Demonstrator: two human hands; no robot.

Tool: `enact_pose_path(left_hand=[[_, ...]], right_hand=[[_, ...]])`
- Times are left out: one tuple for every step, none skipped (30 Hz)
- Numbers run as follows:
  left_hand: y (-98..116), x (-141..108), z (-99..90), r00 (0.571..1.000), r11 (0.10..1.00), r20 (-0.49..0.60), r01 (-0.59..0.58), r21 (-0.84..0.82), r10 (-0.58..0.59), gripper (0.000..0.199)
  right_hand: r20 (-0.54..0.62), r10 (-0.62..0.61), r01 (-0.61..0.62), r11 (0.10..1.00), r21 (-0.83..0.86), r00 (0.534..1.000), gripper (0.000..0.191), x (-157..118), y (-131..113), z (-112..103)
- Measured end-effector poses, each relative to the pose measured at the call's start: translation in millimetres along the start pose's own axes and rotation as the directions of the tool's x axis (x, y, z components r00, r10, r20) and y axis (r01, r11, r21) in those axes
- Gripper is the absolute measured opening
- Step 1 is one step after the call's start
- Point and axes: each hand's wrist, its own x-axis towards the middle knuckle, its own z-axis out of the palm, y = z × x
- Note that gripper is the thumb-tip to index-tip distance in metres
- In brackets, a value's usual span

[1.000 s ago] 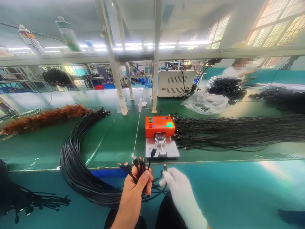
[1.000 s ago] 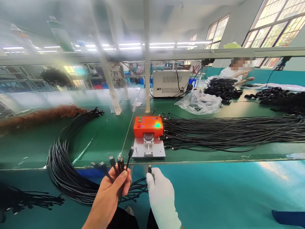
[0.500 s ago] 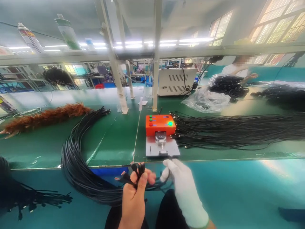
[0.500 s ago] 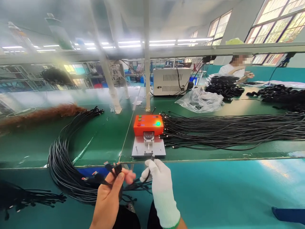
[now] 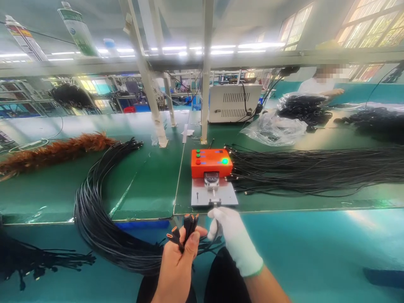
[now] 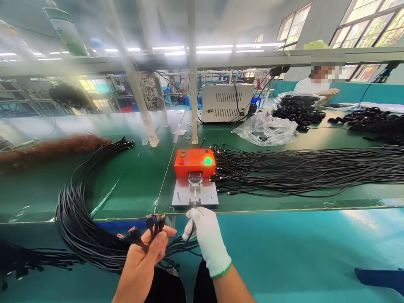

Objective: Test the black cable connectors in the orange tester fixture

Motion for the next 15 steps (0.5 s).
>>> enact_pose_path(left_hand=[[0.2,0.3,0.4,1.0,1.0,0.001,0.001,-0.015,-0.001,0.042],[0.5,0.7,1.0,1.0,1.0,0.0,0.001,-0.025,-0.001,0.041],[0.8,1.0,1.5,1.0,1.0,-0.002,0.003,-0.029,-0.003,0.041],[1.2,1.3,1.9,1.0,1.0,-0.003,0.004,-0.029,-0.004,0.041],[1.6,1.6,2.3,1.0,1.0,-0.003,0.007,-0.027,-0.007,0.041],[2.0,1.9,2.6,1.0,1.0,0.001,0.013,-0.029,-0.012,0.041],[2.4,2.3,2.9,1.0,0.999,0.005,0.017,-0.03,-0.017,0.041],[2.8,2.7,3.1,1.0,0.999,0.008,0.018,-0.031,-0.017,0.041],[2.9,3.3,3.4,1.0,0.999,0.009,0.017,-0.034,-0.017,0.041],[2.9,4.1,3.8,1.0,0.999,0.01,0.017,-0.044,-0.017,0.04],[2.7,5.0,4.1,1.0,0.998,0.009,0.016,-0.065,-0.015,0.04],[2.2,5.9,4.4,1.0,0.995,0.007,0.01,-0.099,-0.009,0.038],[1.7,6.9,4.5,1.0,0.989,0.006,0.003,-0.145,-0.002,0.036],[1.1,7.7,4.4,1.0,0.981,0.009,-0.002,-0.196,0.004,0.035],[0.5,8.3,4.0,1.0,0.97,0.013,-0.002,-0.243,0.005,0.033]], right_hand=[[0.001,-0.002,0.002,1.0,-0.006,1.0,0.03,0.6,0.9,-0.4],[0.0,-0.003,0.003,1.0,-0.014,1.0,0.03,1.1,1.7,-0.7],[-0.005,-0.003,0.003,1.0,-0.023,1.0,0.029,1.6,2.3,-1.0],[-0.013,0.001,-0.001,1.0,-0.03,1.0,0.028,1.9,2.6,-1.1],[-0.022,0.004,-0.005,0.999,-0.036,1.0,0.027,2.2,2.4,-1.2],[-0.03,0.008,-0.009,0.999,-0.045,1.0,0.026,2.4,1.8,-1.2],[-0.035,0.01,-0.012,0.999,-0.052,0.999,0.026,2.7,0.9,-1.1],[-0.037,0.01,-0.013,0.998,-0.057,0.999,0.026,3.1,-0.3,-0.9],[-0.034,0.009,-0.011,0.998,-0.06,0.999,0.026,3.7,-1.5,-0.8],[-0.031,0.009,-0.011,0.998,-0.057,0.999,0.027,4.5,-2.5,-0.7],[-0.029,0.015,-0.016,0.999,-0.045,0.999,0.027,5.5,-3.3,-0.8],[-0.026,0.024,-0.025,0.999,-0.024,0.999,0.027,6.6,-3.5,-0.9],[-0.02,0.034,-0.034,0.999,0.003,0.999,0.027,7.8,-3.3,-1.1],[-0.013,0.044,-0.043,0.999,0.031,0.999,0.026,8.9,-2.7,-1.4],[-0.007,0.052,-0.052,0.997,0.05,0.999,0.026,9.7,-1.9,-1.8]])
